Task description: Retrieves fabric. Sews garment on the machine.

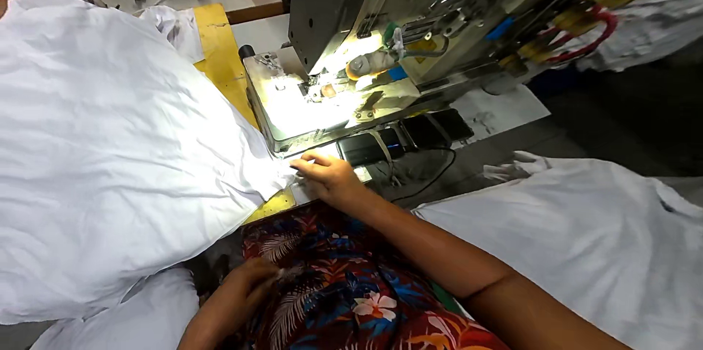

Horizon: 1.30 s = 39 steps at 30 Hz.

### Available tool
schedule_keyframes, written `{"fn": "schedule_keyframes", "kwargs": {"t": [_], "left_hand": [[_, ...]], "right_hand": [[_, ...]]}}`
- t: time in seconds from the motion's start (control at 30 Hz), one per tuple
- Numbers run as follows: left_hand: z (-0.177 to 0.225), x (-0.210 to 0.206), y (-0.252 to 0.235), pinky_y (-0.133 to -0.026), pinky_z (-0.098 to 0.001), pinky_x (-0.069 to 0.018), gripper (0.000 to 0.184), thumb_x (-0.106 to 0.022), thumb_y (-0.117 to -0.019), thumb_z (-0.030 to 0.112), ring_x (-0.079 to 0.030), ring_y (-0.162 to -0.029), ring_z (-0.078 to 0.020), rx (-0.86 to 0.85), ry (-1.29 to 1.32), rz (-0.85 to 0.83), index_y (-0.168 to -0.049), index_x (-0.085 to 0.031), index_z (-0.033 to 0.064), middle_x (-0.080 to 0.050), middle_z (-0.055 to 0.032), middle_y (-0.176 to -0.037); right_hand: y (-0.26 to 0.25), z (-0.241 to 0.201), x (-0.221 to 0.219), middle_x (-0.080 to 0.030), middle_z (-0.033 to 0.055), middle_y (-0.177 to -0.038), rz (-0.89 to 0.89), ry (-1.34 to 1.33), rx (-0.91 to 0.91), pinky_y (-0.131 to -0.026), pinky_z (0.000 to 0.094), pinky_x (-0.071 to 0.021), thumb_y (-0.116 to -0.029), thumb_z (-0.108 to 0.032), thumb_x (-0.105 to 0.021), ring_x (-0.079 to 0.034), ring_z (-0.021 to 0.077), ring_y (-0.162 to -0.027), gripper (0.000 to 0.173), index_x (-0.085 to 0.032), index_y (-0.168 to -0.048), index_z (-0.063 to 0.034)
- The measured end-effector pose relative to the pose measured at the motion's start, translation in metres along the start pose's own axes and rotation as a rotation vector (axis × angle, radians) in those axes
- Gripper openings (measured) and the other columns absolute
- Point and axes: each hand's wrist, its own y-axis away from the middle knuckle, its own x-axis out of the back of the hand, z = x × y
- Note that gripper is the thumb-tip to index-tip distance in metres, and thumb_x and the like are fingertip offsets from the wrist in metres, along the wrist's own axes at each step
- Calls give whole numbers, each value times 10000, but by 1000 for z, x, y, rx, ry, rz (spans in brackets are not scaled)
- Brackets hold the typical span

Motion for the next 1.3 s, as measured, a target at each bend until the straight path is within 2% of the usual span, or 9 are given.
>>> {"fn": "schedule_keyframes", "kwargs": {"t": [0.07, 0.1, 0.23, 0.37, 0.57, 0.8, 0.9, 1.07, 1.3], "left_hand": [[-18, -7, 18, -953, -614, -541, 511, -715, -953, 223, -667, -1148, -425, 371, -264, -124, -1416, -592, 45, -547, -243, -1455], [-21, -9, 22, -945, -637, -532, 447, -703, -961, 236, -665, -1135, -448, 463, -336, -147, -1353, -636, 33, -571, -243, -1427], [-2, 6, 25, -799, -536, -607, 158, -646, -962, 143, -736, -925, -296, 58, -359, 222, -1044, -774, 97, -742, -111, -1018], [7, 54, -6, -731, -487, -589, 263, -639, -970, 298, -705, -843, -292, -127, -508, 628, -1007, -736, 56, -712, -116, -928], [-39, 82, -32, -780, -524, -541, 228, -613, -971, 260, -680, -887, -327, -188, -525, 496, -886, -706, 70, -697, -107, -889], [-37, 112, -18, -669, -134, -487, 171, -728, -882, 249, -579, -742, 45, -151, 109, 247, -813, -706, 94, -637, 70, -818], [-35, 104, -22, -662, -192, -459, 186, -657, -939, 269, -543, -741, -21, -147, -60, 342, -878, -688, 96, -602, 27, -834], [-41, 86, -30, -775, -544, -539, 228, -650, -946, 287, -679, -904, -330, -218, -540, 461, -887, -694, 71, -685, -108, -897], [-55, 106, -20, -783, -279, -522, 184, -678, -900, 258, -640, -855, -78, -267, -190, 369, -811, -721, 103, -698, 7, -859]], "right_hand": [[4, 6, 16, -680, 82, -1059, -57, 18, -149, -727, 380, -588, -938, -231, -700, -668, 179, -869, 296, -753, -1204, -112], [5, 6, 18, -671, 65, -1053, -60, 9, -188, -707, 368, -575, -907, -281, -729, -653, 158, -861, 332, -758, -1201, -129], [-4, -18, -8, -722, 68, -1014, -2, -104, 58, -619, 303, -590, -868, -117, -731, -681, 125, -757, 166, -781, -1022, -77], [-15, -12, -39, -671, 108, -1353, -307, 84, 161, -612, 485, -590, -847, -58, -714, -735, 284, -796, 385, -741, -1228, -102], [1, 10, -30, -670, 71, -1376, -282, 139, 105, -651, 479, -601, -849, -18, -669, -752, 278, -892, 405, -740, -1239, -104], [-5, -7, -32, -742, 60, -1226, -204, 187, 58, -590, 433, -576, -891, -341, -613, -739, 213, -795, 372, -783, -1103, -87], [-9, -11, -33, -752, 59, -1179, -191, 203, 45, -580, 422, -574, -914, -413, -610, -730, 200, -764, 394, -789, -1042, -87], [-7, -12, -34, -742, 68, -1213, -216, 224, 54, -592, 429, -587, -897, -339, -649, -741, 212, -799, 346, -782, -1085, -81], [-9, -18, -33, -739, 66, -1218, -251, 263, 12, -578, 457, -575, -896, -332, -644, -737, 230, -778, 326, -781, -1061, -86]]}}
